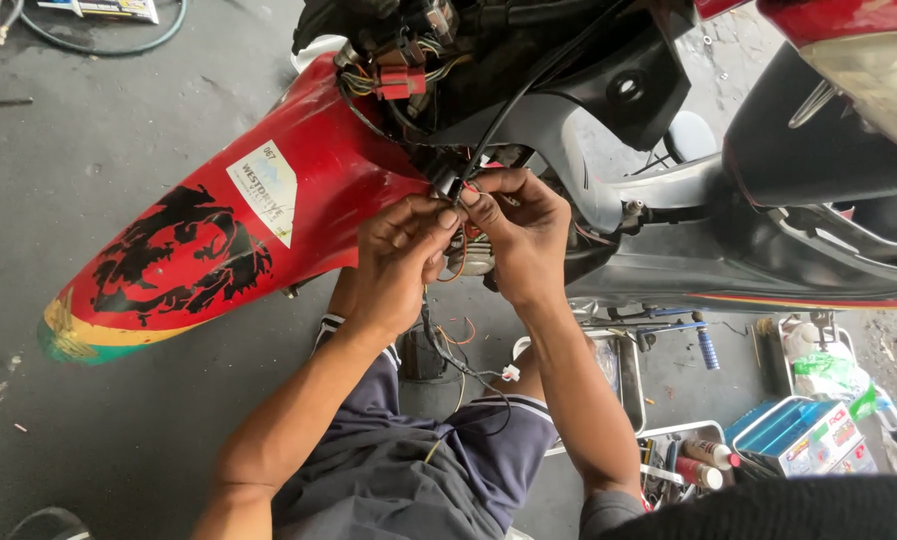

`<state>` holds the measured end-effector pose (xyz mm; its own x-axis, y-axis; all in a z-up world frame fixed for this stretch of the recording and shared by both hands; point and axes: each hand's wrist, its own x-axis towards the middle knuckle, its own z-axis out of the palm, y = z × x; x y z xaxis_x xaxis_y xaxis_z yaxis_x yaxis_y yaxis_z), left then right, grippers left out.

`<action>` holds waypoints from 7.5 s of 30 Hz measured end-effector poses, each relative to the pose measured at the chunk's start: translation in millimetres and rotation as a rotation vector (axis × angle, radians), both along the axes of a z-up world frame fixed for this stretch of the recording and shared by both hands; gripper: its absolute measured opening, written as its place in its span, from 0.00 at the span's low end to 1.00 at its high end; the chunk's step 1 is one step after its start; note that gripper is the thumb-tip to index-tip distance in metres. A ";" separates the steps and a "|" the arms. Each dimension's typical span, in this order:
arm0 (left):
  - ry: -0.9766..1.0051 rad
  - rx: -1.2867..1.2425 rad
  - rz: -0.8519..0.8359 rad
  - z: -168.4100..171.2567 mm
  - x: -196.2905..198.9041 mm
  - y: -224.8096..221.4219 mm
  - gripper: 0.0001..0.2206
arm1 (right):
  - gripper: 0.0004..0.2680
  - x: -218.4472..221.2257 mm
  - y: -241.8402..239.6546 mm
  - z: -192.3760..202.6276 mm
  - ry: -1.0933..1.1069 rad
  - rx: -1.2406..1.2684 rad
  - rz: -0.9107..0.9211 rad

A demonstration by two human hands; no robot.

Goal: Connecting and insulating headlight wiring on a motorcycle using wire strippers and electrical tape.

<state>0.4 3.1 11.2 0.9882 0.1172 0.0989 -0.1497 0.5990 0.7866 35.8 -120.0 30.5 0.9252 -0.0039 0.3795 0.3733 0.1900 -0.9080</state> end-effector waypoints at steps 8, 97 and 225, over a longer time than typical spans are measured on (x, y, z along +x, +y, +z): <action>0.004 -0.006 0.011 9.4 0.0 -0.7 0.06 | 0.04 -1.5 2.1 6.8 0.048 0.006 -0.011; -0.356 0.239 0.031 14.3 19.9 -4.6 0.08 | 0.14 43.0 -182.9 -64.2 -0.683 -0.971 -0.853; -1.155 1.800 -0.230 136.5 53.5 45.9 0.10 | 0.10 -47.5 -56.0 -10.6 -0.103 -0.297 0.347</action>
<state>53.9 49.0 147.7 0.4004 -0.8481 0.3471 -0.9055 -0.4242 0.0083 -11.7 -176.0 19.9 0.8100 0.4218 0.4075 0.4250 0.0567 -0.9034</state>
